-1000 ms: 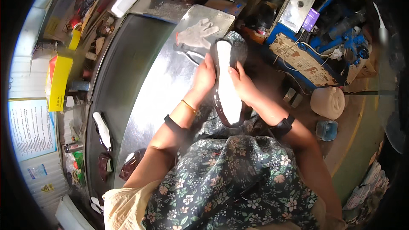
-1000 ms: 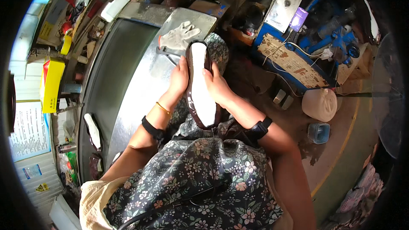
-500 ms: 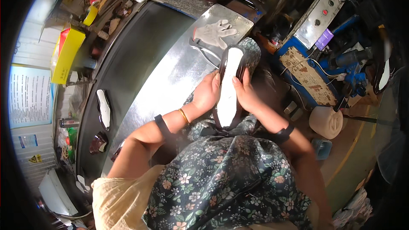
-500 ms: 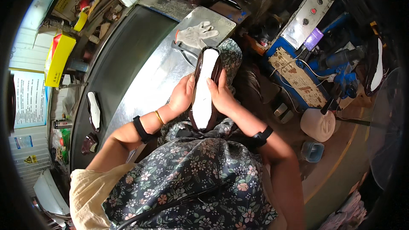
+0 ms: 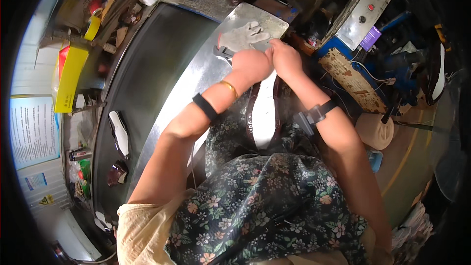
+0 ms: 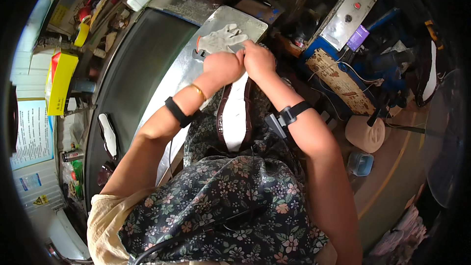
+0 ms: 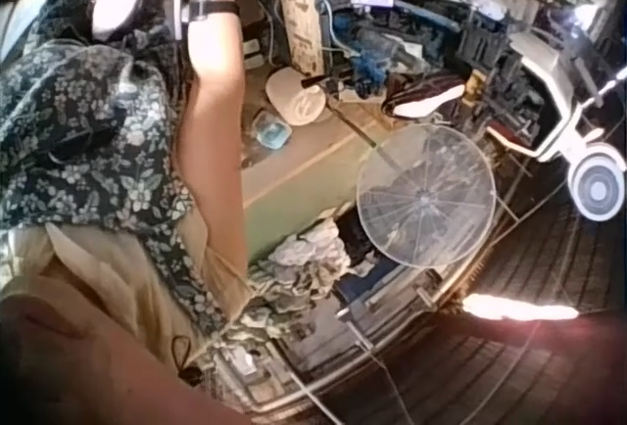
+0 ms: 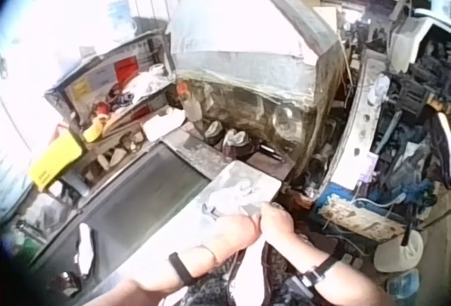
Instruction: The recorder is inspecting and cleaning shoe soles in a manufacturing environment.
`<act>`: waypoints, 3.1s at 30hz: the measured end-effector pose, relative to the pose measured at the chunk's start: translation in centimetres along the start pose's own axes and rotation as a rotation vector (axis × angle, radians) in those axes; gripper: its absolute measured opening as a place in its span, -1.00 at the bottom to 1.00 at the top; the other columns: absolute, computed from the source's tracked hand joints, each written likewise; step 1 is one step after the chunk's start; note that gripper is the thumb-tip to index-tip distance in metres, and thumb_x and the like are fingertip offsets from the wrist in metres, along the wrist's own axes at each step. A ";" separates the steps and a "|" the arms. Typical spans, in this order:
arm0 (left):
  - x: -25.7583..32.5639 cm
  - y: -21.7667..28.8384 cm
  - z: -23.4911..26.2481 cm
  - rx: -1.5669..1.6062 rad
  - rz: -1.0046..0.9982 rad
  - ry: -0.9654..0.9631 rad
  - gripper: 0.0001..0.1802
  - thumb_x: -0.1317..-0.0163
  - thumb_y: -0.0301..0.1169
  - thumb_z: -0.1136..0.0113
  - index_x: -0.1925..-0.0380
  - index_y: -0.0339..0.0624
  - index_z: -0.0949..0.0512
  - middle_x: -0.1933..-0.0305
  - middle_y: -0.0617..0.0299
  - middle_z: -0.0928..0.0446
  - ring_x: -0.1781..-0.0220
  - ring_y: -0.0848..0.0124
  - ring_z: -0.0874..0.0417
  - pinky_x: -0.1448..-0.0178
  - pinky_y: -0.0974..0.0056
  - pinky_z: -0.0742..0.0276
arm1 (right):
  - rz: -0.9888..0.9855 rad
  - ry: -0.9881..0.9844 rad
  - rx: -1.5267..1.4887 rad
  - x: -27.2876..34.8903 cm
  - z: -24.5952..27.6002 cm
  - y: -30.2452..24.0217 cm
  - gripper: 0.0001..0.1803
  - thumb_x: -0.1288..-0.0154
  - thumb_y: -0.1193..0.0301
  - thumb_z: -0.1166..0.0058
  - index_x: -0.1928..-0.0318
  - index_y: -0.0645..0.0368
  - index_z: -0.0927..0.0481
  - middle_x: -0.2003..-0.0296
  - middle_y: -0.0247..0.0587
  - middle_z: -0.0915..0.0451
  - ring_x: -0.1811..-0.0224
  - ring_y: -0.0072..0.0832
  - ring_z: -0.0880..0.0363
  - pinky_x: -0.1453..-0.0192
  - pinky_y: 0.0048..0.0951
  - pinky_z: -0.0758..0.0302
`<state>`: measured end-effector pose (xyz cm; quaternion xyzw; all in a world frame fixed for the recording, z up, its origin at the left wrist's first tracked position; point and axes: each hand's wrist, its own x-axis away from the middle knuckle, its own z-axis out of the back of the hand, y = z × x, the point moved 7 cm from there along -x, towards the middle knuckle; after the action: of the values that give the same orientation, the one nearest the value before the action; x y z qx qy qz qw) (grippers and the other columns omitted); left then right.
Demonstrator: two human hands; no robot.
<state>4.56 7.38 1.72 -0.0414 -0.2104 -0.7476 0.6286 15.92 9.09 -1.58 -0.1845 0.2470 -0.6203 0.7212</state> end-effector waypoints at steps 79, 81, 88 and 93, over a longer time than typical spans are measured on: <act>8.6 -0.8 4.2 2.051 -0.265 0.107 -0.14 -0.28 -0.40 -0.23 -0.47 -0.12 0.05 -0.47 0.06 -0.08 -0.49 0.28 -0.07 -0.50 0.19 -0.03 | -0.079 -0.188 -1.480 6.9 8.2 -7.6 -0.02 -0.08 0.69 -0.15 -0.49 0.19 0.05 -0.36 -0.16 -0.23 -0.27 -0.50 -0.35 -0.31 -0.42 -0.35; 9.2 3.1 4.4 1.543 -0.406 0.097 -0.19 -0.32 -0.31 -0.17 -0.48 -0.09 0.02 -0.49 0.01 -0.07 -0.53 0.20 -0.04 -0.52 0.08 0.02 | -0.119 -0.077 -1.443 7.8 14.9 -2.9 -0.06 -0.03 0.71 -0.16 -0.46 0.21 -0.08 -0.30 -0.17 -0.34 -0.23 -0.48 -0.41 -0.29 -0.42 -0.36; 12.3 1.0 -3.3 1.218 -0.246 -0.164 -0.62 -0.29 -0.53 -0.22 -0.11 -0.28 -0.49 -0.09 0.24 -0.57 -0.14 0.48 -0.53 -0.21 0.37 -0.44 | -0.067 0.675 -0.130 11.4 40.7 11.0 -0.22 0.07 0.53 -0.29 -0.29 0.20 -0.42 -0.17 -0.24 -0.51 -0.17 -0.47 -0.47 -0.25 -0.43 -0.38; 13.3 -3.5 -5.5 1.285 -0.066 -0.069 -0.71 -0.32 -0.52 -0.18 -0.04 -0.31 -0.52 0.05 0.26 -0.60 -0.03 0.51 -0.56 -0.13 0.42 -0.45 | -0.641 0.684 0.629 9.6 51.2 19.1 -0.20 0.12 0.24 -0.21 -0.29 -0.29 -0.46 -0.06 -0.10 -0.55 -0.05 -0.18 -0.58 -0.10 -0.25 -0.47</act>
<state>-0.40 -6.51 0.14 0.3259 -0.6377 -0.4897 0.4974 62.27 0.70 27.80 0.1852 0.2017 -0.8765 0.3959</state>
